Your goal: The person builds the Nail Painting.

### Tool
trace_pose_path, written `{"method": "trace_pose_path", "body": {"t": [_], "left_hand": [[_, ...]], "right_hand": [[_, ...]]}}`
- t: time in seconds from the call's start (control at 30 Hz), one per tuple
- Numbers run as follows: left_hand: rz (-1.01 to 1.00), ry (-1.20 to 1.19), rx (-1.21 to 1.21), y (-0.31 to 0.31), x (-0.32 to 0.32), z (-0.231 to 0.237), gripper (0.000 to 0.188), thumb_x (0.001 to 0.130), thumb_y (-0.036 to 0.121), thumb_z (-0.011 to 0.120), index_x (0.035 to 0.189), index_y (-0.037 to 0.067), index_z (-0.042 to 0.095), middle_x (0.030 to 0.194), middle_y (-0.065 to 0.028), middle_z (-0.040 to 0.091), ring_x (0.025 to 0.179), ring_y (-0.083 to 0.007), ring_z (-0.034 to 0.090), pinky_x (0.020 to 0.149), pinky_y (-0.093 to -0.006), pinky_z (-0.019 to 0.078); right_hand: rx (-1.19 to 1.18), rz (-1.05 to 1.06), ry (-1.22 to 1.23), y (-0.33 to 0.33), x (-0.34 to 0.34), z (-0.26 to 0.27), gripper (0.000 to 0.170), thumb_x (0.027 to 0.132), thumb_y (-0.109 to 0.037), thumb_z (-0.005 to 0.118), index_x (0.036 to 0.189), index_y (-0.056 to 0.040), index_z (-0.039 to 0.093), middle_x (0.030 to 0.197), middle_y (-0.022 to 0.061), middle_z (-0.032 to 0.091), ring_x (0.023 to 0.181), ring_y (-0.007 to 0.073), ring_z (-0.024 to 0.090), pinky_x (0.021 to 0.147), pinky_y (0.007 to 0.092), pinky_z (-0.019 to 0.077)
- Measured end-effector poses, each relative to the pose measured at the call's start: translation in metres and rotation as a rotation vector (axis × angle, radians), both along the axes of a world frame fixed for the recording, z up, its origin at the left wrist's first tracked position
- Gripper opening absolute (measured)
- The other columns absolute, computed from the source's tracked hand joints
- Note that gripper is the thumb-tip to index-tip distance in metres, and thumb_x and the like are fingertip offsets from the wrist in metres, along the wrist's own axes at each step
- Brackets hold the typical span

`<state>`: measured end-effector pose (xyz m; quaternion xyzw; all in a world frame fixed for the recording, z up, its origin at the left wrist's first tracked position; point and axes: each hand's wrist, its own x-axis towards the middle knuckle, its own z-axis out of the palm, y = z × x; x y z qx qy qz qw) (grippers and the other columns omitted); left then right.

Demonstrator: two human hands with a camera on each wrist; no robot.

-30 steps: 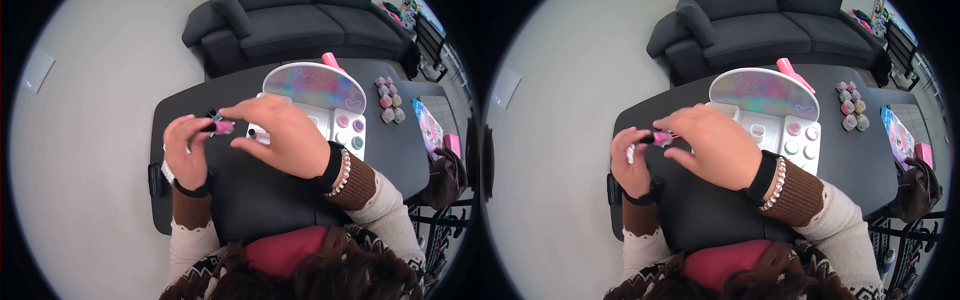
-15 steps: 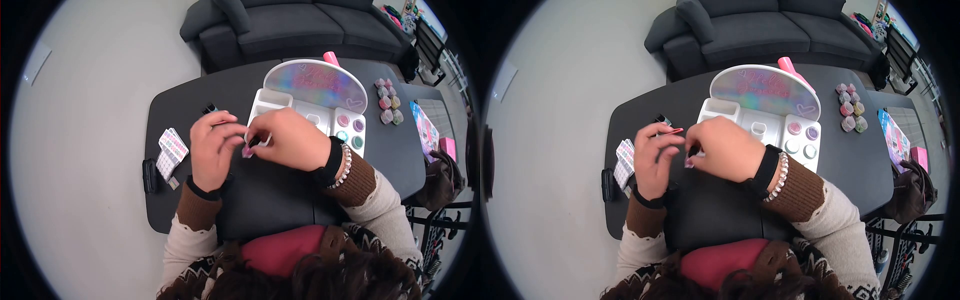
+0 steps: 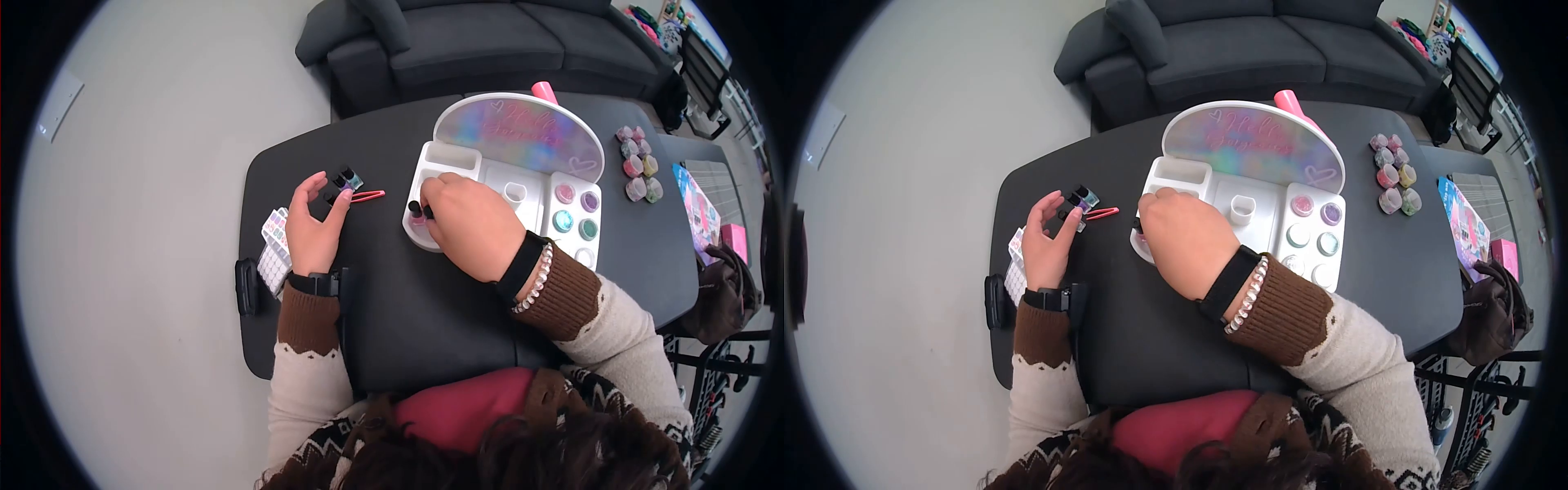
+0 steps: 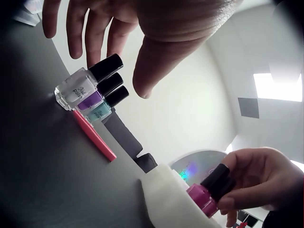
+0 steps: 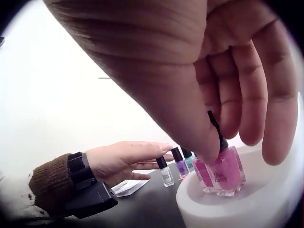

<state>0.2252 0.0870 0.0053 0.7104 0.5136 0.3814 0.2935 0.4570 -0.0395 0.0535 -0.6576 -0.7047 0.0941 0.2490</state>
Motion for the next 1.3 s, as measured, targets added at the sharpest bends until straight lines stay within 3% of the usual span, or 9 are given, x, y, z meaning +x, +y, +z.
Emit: {"method": "trace_pose_path", "body": {"t": [0.13,0.23,0.33,0.63,0.7,0.9,1.13,1.3], "left_hand": [[0.040,0.030,0.104,-0.002,0.003,-0.001,0.052,0.097,0.027,0.087,0.140,0.006,0.069,0.144,-0.0151,0.069,0.138,-0.0325,0.062,0.118,-0.0467,0.0478],[0.022,0.062,0.271,-0.009,0.007,0.008,0.050,0.099,0.026,0.085,0.143,0.008,0.069,0.146,-0.0136,0.068,0.138,-0.0284,0.062,0.118,-0.0438,0.0464],[0.042,0.050,0.279,-0.012,0.007,0.009,0.048,0.095,0.024,0.087,0.137,0.006,0.071,0.141,-0.0158,0.069,0.136,-0.0345,0.062,0.117,-0.0464,0.0472],[0.031,0.047,0.196,-0.002,0.005,-0.006,0.046,0.098,0.024,0.085,0.138,0.006,0.070,0.141,-0.0163,0.070,0.136,-0.0338,0.063,0.117,-0.0457,0.0481],[-0.006,0.023,0.126,0.000,0.005,-0.007,0.051,0.099,0.021,0.084,0.143,0.004,0.067,0.142,-0.0171,0.071,0.138,-0.0292,0.063,0.119,-0.0426,0.0476],[-0.041,-0.002,0.059,0.009,-0.001,-0.018,0.055,0.099,0.017,0.084,0.148,0.004,0.063,0.139,-0.0172,0.073,0.134,-0.0261,0.067,0.115,-0.0404,0.0512],[-0.037,-0.037,-0.025,0.019,-0.004,-0.024,0.055,0.097,0.016,0.084,0.147,0.008,0.064,0.133,-0.0146,0.078,0.128,-0.0274,0.071,0.113,-0.0432,0.0524],[-0.036,0.022,-0.016,0.027,-0.002,-0.024,0.049,0.094,0.017,0.087,0.139,0.008,0.070,0.124,-0.0116,0.081,0.120,-0.0247,0.074,0.105,-0.0386,0.0551]], "right_hand": [[-0.023,-0.018,-0.065,0.001,-0.004,0.004,0.017,0.094,-0.011,0.075,0.105,0.0016,0.070,0.110,0.0194,0.070,0.106,0.0379,0.074,0.089,0.0481,0.0624],[0.043,-0.023,-0.013,0.000,-0.005,0.004,0.017,0.093,-0.011,0.076,0.105,-0.0004,0.071,0.111,0.0178,0.068,0.107,0.0364,0.072,0.090,0.0481,0.0619],[0.091,0.031,-0.022,0.004,-0.003,-0.002,0.017,0.094,-0.013,0.076,0.107,-0.0019,0.073,0.111,0.0161,0.067,0.108,0.0344,0.070,0.090,0.0475,0.0612],[0.060,-0.051,-0.127,0.008,-0.009,-0.002,0.027,0.094,-0.024,0.081,0.107,-0.0028,0.072,0.112,0.0151,0.067,0.109,0.0331,0.069,0.091,0.0462,0.0609],[0.069,-0.036,-0.119,0.006,-0.007,0.000,0.030,0.094,-0.025,0.082,0.110,-0.0022,0.071,0.112,0.0159,0.067,0.110,0.0333,0.069,0.091,0.0463,0.0611],[-0.026,-0.022,-0.130,0.002,0.002,0.000,0.026,0.095,-0.015,0.077,0.110,-0.0001,0.064,0.106,0.0185,0.073,0.106,0.0360,0.073,0.086,0.0477,0.0625],[0.026,-0.034,-0.119,0.005,-0.003,-0.003,0.023,0.096,-0.009,0.073,0.113,-0.0001,0.061,0.104,0.0192,0.075,0.103,0.0373,0.075,0.084,0.0489,0.0626],[0.028,-0.007,-0.103,0.000,-0.001,0.002,0.038,0.092,-0.013,0.081,0.122,-0.0024,0.061,0.112,0.0179,0.072,0.109,0.0365,0.073,0.088,0.0481,0.0615]]}}
